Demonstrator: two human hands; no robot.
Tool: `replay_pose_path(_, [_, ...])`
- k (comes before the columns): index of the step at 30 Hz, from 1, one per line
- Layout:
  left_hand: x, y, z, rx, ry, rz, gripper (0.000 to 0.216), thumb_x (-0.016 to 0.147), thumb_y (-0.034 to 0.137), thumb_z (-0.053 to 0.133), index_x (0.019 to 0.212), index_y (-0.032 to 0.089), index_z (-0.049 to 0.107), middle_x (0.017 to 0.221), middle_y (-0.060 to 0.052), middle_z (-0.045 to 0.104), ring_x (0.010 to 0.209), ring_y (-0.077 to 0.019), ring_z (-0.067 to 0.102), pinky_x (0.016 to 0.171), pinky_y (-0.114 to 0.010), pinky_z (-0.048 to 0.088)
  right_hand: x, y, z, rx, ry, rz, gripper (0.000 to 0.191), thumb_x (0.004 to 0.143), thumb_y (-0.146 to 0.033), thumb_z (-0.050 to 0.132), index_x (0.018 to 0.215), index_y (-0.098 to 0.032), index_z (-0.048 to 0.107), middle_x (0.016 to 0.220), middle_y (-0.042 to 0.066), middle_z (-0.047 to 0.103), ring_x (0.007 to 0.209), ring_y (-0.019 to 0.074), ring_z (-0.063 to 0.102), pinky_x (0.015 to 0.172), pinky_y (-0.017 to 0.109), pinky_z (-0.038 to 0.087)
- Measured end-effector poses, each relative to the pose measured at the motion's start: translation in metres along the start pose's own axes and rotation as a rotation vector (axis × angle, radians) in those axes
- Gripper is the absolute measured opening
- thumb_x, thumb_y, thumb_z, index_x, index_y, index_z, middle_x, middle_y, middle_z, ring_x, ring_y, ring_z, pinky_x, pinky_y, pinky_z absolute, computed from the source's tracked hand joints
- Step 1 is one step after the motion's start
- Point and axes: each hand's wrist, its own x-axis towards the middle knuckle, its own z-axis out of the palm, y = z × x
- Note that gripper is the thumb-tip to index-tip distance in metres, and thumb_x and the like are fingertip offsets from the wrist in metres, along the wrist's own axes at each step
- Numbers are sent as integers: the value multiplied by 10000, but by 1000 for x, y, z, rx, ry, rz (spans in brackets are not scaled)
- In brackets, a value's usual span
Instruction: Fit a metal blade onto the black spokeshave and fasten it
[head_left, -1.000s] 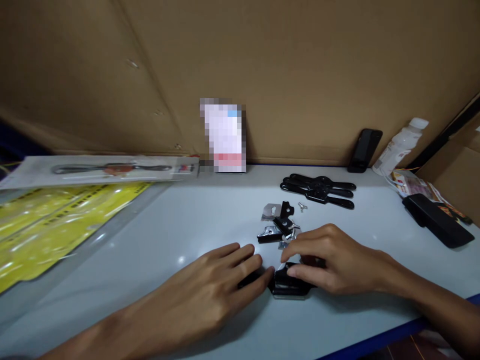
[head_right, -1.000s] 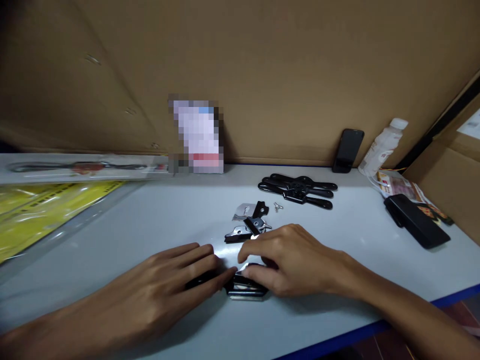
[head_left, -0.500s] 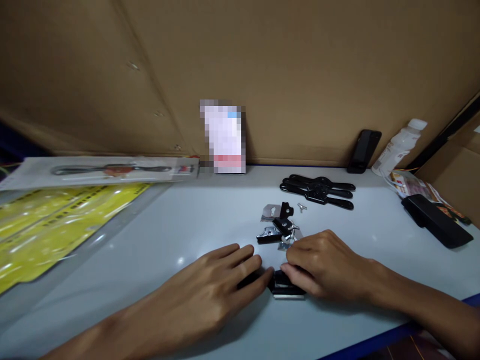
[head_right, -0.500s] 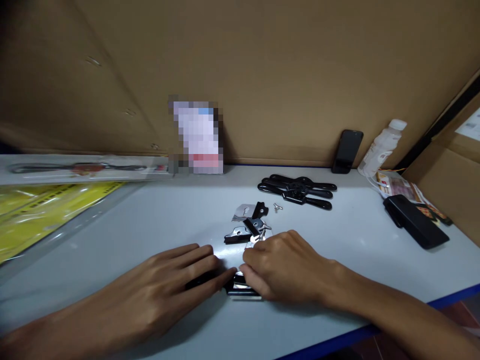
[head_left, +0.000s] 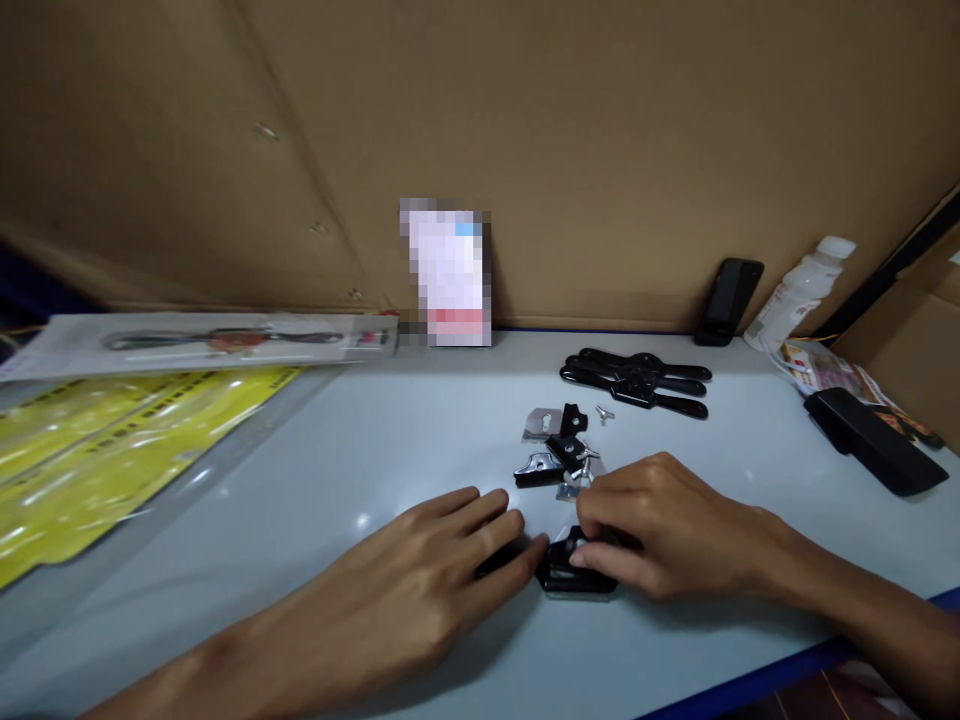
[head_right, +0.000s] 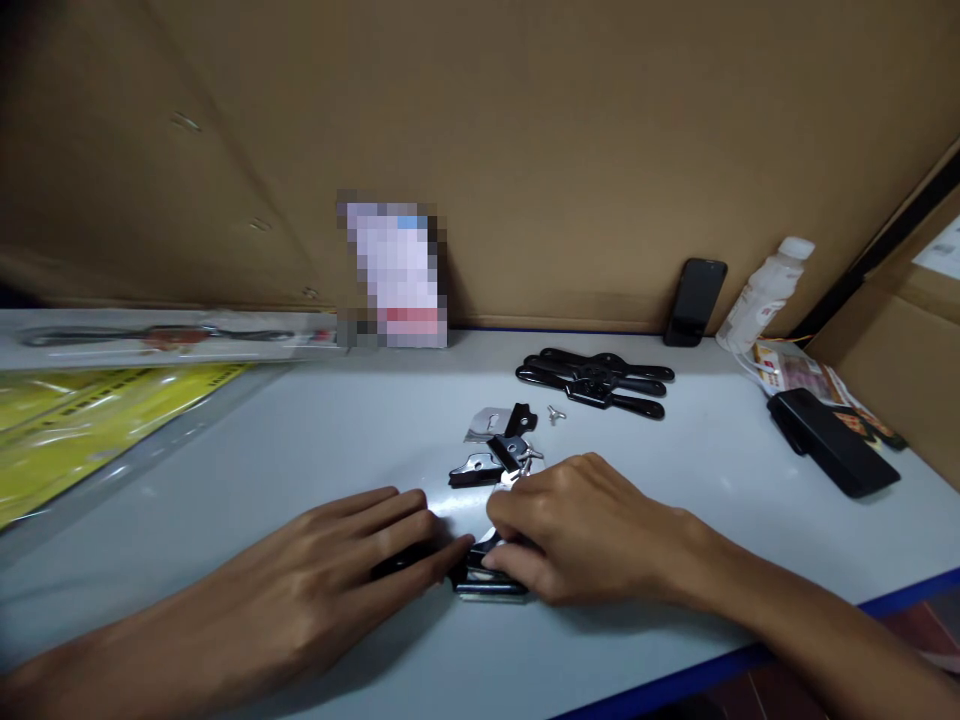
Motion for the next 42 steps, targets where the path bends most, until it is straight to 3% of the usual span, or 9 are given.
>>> replay_pose_path(3, [0,0,0,2,1,5,278,1026,42,472,1183,120,688,917,-67,721,800,-234,649,693,-387,528,0,-2,6,42,-5,-59,272,1027,-232,707,761,-173,698,733,14,701,632,139,551,609,281,378])
replay_pose_path(7, [0,1,0,-7,1,5,305,1076,61,404,1179,116,685,894,-65,711,785,-233,650,682,-391,530,-1,-1,9,167,48,-123,229,1090,-243,631,944,-160,787,835,40,780,723,144,653,680,265,467])
replay_pose_path(13, [-1,1,0,-2,1,9,364,1113,64,332,1168,106,689,906,-69,712,783,-234,658,682,-399,538,0,1,5,116,62,-31,325,1036,-205,663,714,-173,697,689,3,685,614,127,552,616,273,399])
replay_pose_path(18, [0,0,1,1,9,0,374,1112,60,323,1153,112,691,901,-67,714,785,-238,661,679,-401,532,1,-1,6,111,46,-13,255,1070,-197,630,839,-171,735,768,8,719,674,131,589,657,273,404])
replay_pose_path(23, [0,0,0,4,0,13,349,1100,61,340,1218,93,667,918,-61,722,774,-228,657,694,-394,529,0,2,5,57,143,26,411,1071,-241,640,665,-176,635,658,-15,634,565,108,455,590,279,318])
replay_pose_path(26, [-1,0,0,-2,-7,16,336,1095,61,358,1237,99,660,919,-58,722,775,-226,658,704,-387,522,0,4,4,147,192,-9,325,1082,-234,630,781,-166,730,719,4,713,596,114,542,618,264,368])
replay_pose_path(30, [-1,-1,-1,-6,8,13,356,1082,36,348,1227,93,668,902,-61,719,767,-224,649,695,-383,512,1,3,4,279,102,-55,203,1087,-230,639,1011,-166,816,898,49,817,773,146,700,734,254,468])
replay_pose_path(36, [-2,1,1,2,32,10,376,1080,23,341,1207,99,687,920,-64,725,793,-224,648,723,-384,516,1,1,3,122,82,27,353,1061,-209,660,712,-170,696,693,-10,673,593,112,513,611,271,354])
replay_pose_path(42, [-1,0,1,-11,26,14,317,1059,26,412,1169,102,700,883,-57,712,766,-224,632,689,-378,505,1,-2,5,228,6,-15,274,1078,-252,677,837,-171,778,755,13,742,678,126,626,677,261,417])
